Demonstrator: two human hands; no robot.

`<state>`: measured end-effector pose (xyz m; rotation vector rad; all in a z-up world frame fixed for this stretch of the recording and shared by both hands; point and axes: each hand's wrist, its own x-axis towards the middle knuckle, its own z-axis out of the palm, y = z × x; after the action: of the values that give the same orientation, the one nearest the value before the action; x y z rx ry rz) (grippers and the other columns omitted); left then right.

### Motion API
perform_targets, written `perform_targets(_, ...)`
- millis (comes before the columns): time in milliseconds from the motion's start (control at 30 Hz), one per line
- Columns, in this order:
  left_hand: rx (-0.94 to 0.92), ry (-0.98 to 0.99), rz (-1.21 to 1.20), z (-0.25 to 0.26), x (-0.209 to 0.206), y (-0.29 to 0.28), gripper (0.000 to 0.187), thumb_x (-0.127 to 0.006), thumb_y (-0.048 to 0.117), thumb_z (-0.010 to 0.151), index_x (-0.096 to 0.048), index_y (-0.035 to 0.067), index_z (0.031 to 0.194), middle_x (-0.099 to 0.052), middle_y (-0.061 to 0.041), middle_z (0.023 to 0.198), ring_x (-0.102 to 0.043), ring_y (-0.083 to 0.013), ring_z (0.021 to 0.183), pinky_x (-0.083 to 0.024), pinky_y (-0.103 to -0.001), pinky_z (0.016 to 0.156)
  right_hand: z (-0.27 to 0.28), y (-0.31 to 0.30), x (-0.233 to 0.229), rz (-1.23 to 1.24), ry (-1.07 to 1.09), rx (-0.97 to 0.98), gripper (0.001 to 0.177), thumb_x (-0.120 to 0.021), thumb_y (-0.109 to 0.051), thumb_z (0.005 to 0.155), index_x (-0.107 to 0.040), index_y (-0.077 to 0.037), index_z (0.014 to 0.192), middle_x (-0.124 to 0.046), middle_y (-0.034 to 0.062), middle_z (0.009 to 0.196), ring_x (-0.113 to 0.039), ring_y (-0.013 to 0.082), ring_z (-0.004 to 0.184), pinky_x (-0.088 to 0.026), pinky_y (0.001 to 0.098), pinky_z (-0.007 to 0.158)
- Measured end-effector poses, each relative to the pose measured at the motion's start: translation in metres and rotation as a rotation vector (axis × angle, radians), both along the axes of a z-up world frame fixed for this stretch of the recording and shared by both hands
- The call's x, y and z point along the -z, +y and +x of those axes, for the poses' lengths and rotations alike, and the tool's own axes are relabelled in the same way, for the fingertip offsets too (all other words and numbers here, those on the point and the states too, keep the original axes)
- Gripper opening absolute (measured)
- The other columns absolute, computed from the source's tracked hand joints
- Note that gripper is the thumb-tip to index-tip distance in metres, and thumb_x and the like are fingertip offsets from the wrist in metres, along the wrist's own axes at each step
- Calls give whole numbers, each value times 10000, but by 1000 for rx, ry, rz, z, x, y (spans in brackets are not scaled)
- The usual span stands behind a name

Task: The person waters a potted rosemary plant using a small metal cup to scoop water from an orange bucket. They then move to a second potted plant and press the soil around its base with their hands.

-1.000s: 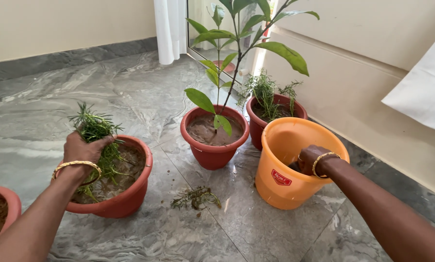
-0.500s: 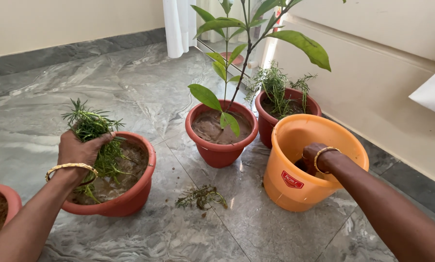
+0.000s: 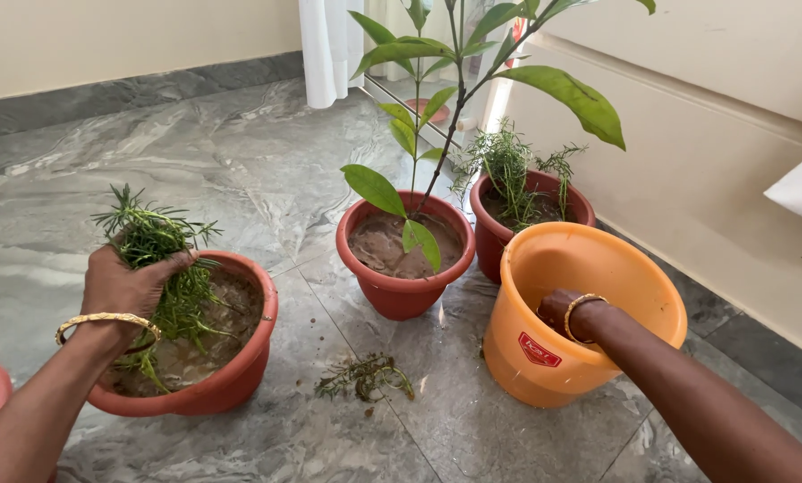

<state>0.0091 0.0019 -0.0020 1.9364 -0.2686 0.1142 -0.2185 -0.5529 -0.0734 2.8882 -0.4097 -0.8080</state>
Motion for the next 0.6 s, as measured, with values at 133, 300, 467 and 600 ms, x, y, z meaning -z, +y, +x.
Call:
perform_targets(133,-4,20,-10,2,-1,-4,259,-819,124,844,-703,-14,1029,-742,-107,901,-680,-185,751,-561,-373,643,0,1,2,8,6,8,153,-712,-185,865,-779,-178,1002,-765,54,947,-720,242,880,-549,388,790)
perform_targets(300,4,22,-25,4,-1,-6,247,-815,123,858,-702,-21,1024,-744,-102,914,-678,-173,760,-561,-369,650,-2,-5,-6,16,-46,53,179,-717,-268,880,-798,-117,931,-759,97,887,-716,260,823,-569,386,779)
perform_targets(467,-34,51,-44,2,-4,-8,239,-821,114,855,-709,-20,1018,-744,-112,911,-685,-182,742,-563,-373,641,-11,-21,-24,178,-193,190,302,-882,-386,689,-826,-142,858,-799,38,863,-736,199,806,-587,350,771)
perform_targets(600,-15,-19,-65,3,-3,-7,253,-826,108,824,-702,-4,1014,-746,-97,904,-685,-160,743,-565,-350,646,-17,-24,-46,189,-288,295,380,-952,-439,607,-837,-152,826,-783,44,879,-726,195,845,-570,356,764)
